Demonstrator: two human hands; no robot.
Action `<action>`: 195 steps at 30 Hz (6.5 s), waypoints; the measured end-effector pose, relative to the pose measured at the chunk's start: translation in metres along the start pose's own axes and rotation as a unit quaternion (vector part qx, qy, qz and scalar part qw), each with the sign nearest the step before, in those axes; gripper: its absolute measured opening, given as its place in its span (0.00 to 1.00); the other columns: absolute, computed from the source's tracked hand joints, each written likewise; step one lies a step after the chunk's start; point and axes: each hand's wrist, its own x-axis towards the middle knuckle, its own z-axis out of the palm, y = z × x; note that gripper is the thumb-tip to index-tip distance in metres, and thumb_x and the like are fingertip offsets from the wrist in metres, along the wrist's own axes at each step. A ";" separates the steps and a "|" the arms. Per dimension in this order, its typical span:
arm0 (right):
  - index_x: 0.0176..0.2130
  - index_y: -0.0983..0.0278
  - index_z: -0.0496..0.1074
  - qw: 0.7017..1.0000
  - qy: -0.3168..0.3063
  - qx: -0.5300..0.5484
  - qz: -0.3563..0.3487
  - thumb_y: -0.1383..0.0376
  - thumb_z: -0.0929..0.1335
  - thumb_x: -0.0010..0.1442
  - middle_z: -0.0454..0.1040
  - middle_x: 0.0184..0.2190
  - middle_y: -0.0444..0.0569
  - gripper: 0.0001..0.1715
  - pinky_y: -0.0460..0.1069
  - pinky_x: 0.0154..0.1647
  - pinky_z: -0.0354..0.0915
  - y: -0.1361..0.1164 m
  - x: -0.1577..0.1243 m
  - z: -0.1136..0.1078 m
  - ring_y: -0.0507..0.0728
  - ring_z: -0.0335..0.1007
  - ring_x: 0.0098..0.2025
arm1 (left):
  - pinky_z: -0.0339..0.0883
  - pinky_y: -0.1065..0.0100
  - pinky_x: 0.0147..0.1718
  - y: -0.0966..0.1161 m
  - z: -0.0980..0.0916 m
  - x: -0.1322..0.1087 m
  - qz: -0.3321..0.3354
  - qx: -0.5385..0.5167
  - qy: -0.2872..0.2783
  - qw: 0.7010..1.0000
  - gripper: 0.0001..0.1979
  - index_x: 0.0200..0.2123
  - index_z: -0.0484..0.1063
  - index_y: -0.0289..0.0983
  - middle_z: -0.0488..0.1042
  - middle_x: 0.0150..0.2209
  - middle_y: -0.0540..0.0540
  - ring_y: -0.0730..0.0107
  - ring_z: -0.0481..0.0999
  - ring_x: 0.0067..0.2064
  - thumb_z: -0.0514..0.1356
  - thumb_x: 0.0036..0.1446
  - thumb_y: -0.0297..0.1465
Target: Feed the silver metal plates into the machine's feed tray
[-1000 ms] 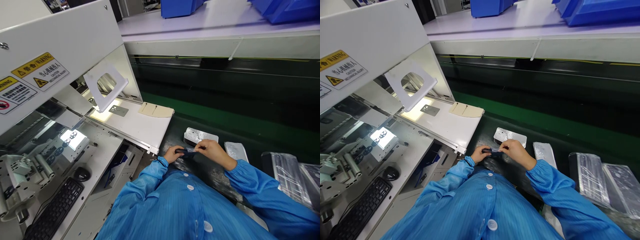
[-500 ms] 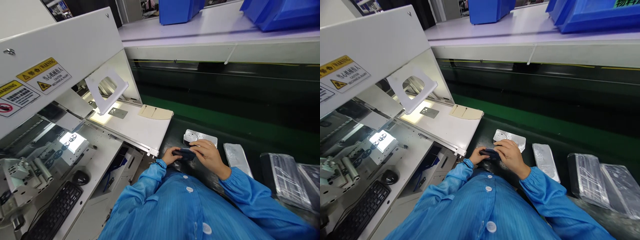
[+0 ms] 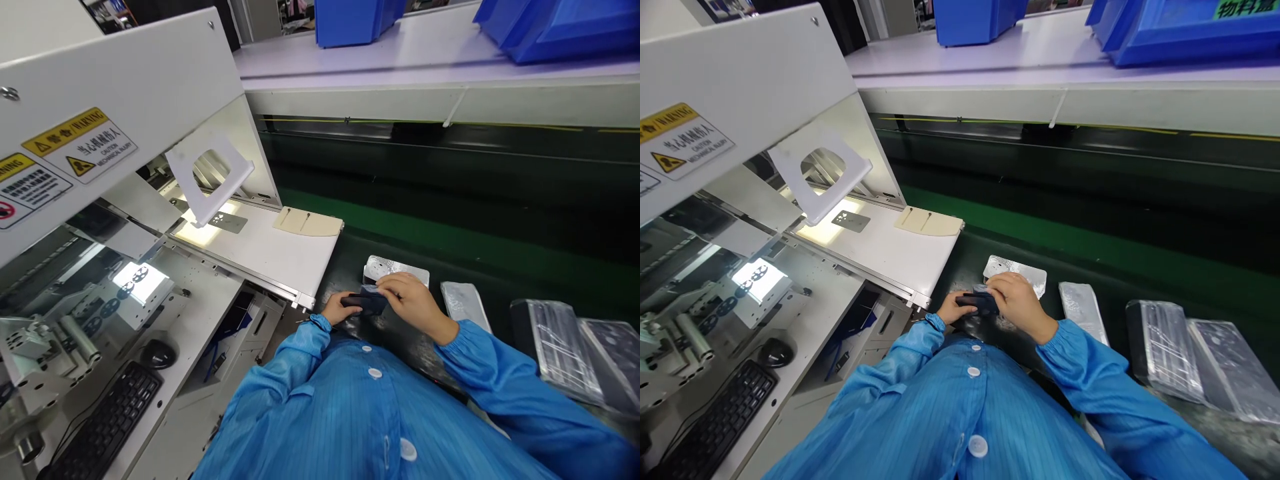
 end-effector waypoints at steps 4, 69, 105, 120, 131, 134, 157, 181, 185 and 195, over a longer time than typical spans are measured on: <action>0.30 0.60 0.73 0.996 -0.064 0.012 0.054 0.66 0.61 0.59 0.78 0.33 0.50 0.12 0.54 0.39 0.69 0.011 -0.005 0.014 0.58 0.74 0.37 | 0.69 0.61 0.45 -0.002 0.002 0.004 -0.019 -0.024 0.000 1.000 0.17 0.35 0.77 0.33 0.79 0.31 0.46 0.66 0.77 0.36 0.70 0.36 0.24; 0.62 0.72 0.56 0.960 -0.244 -0.121 -0.062 0.46 0.54 0.62 0.47 0.65 0.64 0.41 0.66 0.62 0.43 -0.086 0.171 0.264 0.71 0.40 0.66 | 0.69 0.58 0.41 0.043 -0.170 -0.156 0.026 -0.328 0.369 0.869 0.31 0.39 0.74 0.39 0.80 0.34 0.45 0.56 0.77 0.40 0.73 0.25 0.40; 0.26 0.63 0.72 0.977 -0.082 0.193 0.037 0.56 0.65 0.58 0.72 0.23 0.46 0.16 0.47 0.26 0.60 -0.097 0.134 0.055 0.52 0.64 0.25 | 0.68 0.61 0.39 0.091 -0.105 -0.065 -0.037 -0.252 0.055 0.966 0.18 0.30 0.77 0.33 0.78 0.28 0.46 0.64 0.75 0.32 0.73 0.32 0.35; 0.26 0.61 0.69 0.973 0.116 0.132 0.151 0.54 0.65 0.58 0.71 0.26 0.45 0.16 0.49 0.33 0.63 -0.049 0.052 -0.055 0.54 0.67 0.30 | 0.63 0.47 0.49 0.109 0.022 -0.041 -0.201 -0.329 -0.280 0.879 0.28 0.41 0.75 0.34 0.78 0.41 0.35 0.40 0.73 0.49 0.68 0.30 0.35; 0.27 0.62 0.70 0.942 0.044 0.245 0.224 0.47 0.70 0.50 0.70 0.20 0.44 0.21 0.46 0.18 0.58 -0.014 0.055 -0.114 0.50 0.63 0.20 | 0.60 0.52 0.50 0.155 0.044 -0.034 -0.242 -0.372 -0.463 0.767 0.31 0.48 0.71 0.31 0.74 0.47 0.34 0.47 0.75 0.46 0.59 0.46 0.46; 0.27 0.64 0.70 0.912 -0.113 0.299 0.258 0.45 0.70 0.48 0.63 0.13 0.40 0.24 0.44 0.12 0.49 0.004 0.056 -0.121 0.47 0.53 0.13 | 0.60 0.50 0.48 0.153 0.044 -0.027 -0.269 -0.381 -0.507 0.725 0.31 0.50 0.69 0.29 0.73 0.47 0.32 0.45 0.75 0.46 0.56 0.47 0.44; 0.26 0.60 0.72 0.983 -0.011 0.147 0.109 0.52 0.68 0.55 0.75 0.25 0.46 0.16 0.49 0.25 0.64 -0.032 0.048 -0.127 0.55 0.69 0.27 | 0.55 0.52 0.51 0.130 0.049 -0.032 -0.220 -0.380 -0.526 0.728 0.40 0.52 0.65 0.22 0.71 0.48 0.30 0.45 0.68 0.51 0.58 0.31 0.34; 0.31 0.58 0.70 0.998 0.051 -0.024 -0.001 0.58 0.59 0.64 0.75 0.27 0.48 0.15 0.51 0.32 0.66 -0.025 0.035 -0.109 0.56 0.70 0.29 | 0.57 0.52 0.47 0.113 0.058 -0.026 -0.217 -0.391 -0.495 0.745 0.32 0.45 0.70 0.24 0.74 0.42 0.28 0.48 0.74 0.44 0.57 0.40 0.42; 0.30 0.58 0.71 0.997 0.075 -0.013 -0.028 0.60 0.59 0.63 0.76 0.27 0.50 0.15 0.53 0.33 0.68 -0.022 0.029 -0.102 0.58 0.72 0.31 | 0.58 0.55 0.46 0.112 0.057 -0.025 -0.222 -0.395 -0.503 0.736 0.34 0.46 0.70 0.23 0.74 0.42 0.29 0.49 0.74 0.44 0.57 0.39 0.43; 0.25 0.59 0.69 0.992 0.040 -0.062 -0.106 0.59 0.59 0.61 0.72 0.19 0.48 0.17 0.51 0.27 0.65 -0.019 0.029 -0.093 0.56 0.68 0.25 | 0.57 0.54 0.47 0.111 0.055 -0.027 -0.208 -0.397 -0.500 0.741 0.36 0.47 0.70 0.24 0.74 0.43 0.29 0.49 0.73 0.45 0.57 0.38 0.45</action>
